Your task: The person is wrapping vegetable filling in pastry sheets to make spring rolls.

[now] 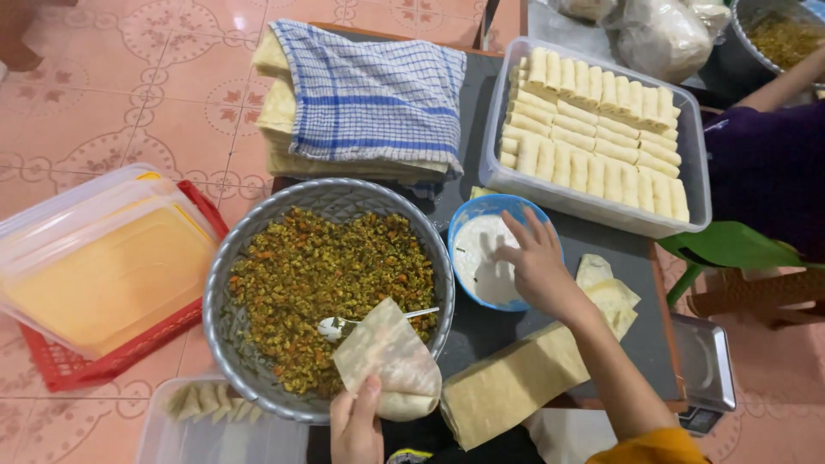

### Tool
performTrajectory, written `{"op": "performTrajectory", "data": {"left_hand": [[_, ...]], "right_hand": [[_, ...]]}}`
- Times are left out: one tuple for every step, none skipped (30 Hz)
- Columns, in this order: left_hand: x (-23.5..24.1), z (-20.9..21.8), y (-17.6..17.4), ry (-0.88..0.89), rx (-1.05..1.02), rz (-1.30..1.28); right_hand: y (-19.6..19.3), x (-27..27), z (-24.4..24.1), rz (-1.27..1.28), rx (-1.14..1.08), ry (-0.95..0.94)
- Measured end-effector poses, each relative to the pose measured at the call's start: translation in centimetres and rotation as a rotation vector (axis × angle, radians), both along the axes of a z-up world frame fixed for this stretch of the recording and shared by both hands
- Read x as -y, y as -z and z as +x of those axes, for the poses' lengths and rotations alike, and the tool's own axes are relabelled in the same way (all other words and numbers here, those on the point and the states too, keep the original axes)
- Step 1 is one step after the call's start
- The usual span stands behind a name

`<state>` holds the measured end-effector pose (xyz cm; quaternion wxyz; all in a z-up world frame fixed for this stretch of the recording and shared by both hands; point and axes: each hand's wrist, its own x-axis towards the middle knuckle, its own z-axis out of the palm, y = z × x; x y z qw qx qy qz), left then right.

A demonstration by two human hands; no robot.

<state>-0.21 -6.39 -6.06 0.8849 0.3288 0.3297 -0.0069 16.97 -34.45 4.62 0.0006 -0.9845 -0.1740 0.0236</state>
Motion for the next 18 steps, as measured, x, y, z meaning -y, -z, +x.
{"op": "performTrajectory", "data": {"left_hand": [[0.0,-0.1,1.1,0.045,0.056,-0.045],[-0.1,-0.5,2.1,0.095,0.105,-0.086],[0.3,-0.9,1.8,0.091,0.097,-0.084],[0.8,-1.1,1.4,0.162,0.177,-0.102],[1.2,-1.4,1.0,0.234,0.257,-0.120],[1.5,-1.9,0.3,0.238,0.252,-0.119],[1.7,-2.5,-0.5,0.297,0.263,-0.176],[1.9,-2.8,-1.3,0.356,0.279,-0.232],[1.9,-2.8,-1.6,0.361,0.281,-0.230],[2.0,-2.8,-2.0,0.342,0.260,-0.254],[2.0,-2.8,-2.4,0.323,0.239,-0.278],[2.2,-2.9,-2.2,0.321,0.242,-0.275],[2.3,-2.9,-2.1,0.296,0.345,-0.263],[2.5,-2.7,-2.0,0.268,0.453,-0.250],[3.0,-2.5,-1.7,0.265,0.459,-0.247],[3.5,-2.6,-1.5,0.182,0.489,-0.241],[4.0,-2.6,-1.3,0.098,0.517,-0.235],[3.3,-2.6,-1.8,0.099,0.514,-0.233]], "right_hand": [[-0.9,0.2,-0.7,0.403,-0.022,-0.030],[-1.5,0.4,-1.8,0.809,-0.052,-0.047],[-3.1,-1.2,-4.0,0.812,-0.061,-0.047],[-4.9,-2.6,-6.1,0.895,-0.015,-0.164],[-6.7,-4.1,-8.2,0.977,0.030,-0.283],[-6.2,-4.9,-9.0,0.980,0.029,-0.277],[-5.7,-5.8,-9.8,0.819,0.197,-0.363],[-5.3,-6.7,-10.4,0.651,0.365,-0.448],[-5.1,-7.0,-10.5,0.651,0.369,-0.444],[-4.9,-7.3,-10.5,0.610,0.434,-0.387],[-4.8,-7.7,-10.4,0.568,0.498,-0.329],[-3.9,-7.8,-11.1,0.570,0.500,-0.331],[-3.0,-7.9,-11.7,0.902,0.317,-0.251],[-2.0,-8.0,-12.1,1.222,0.119,-0.167],[0.0,-8.1,-13.5,1.223,0.122,-0.175],[2.0,-8.3,-15.1,1.419,-0.048,-0.202],[4.0,-8.4,-16.7,1.608,-0.228,-0.226],[4.2,-8.3,-16.8,1.611,-0.229,-0.224]]}}
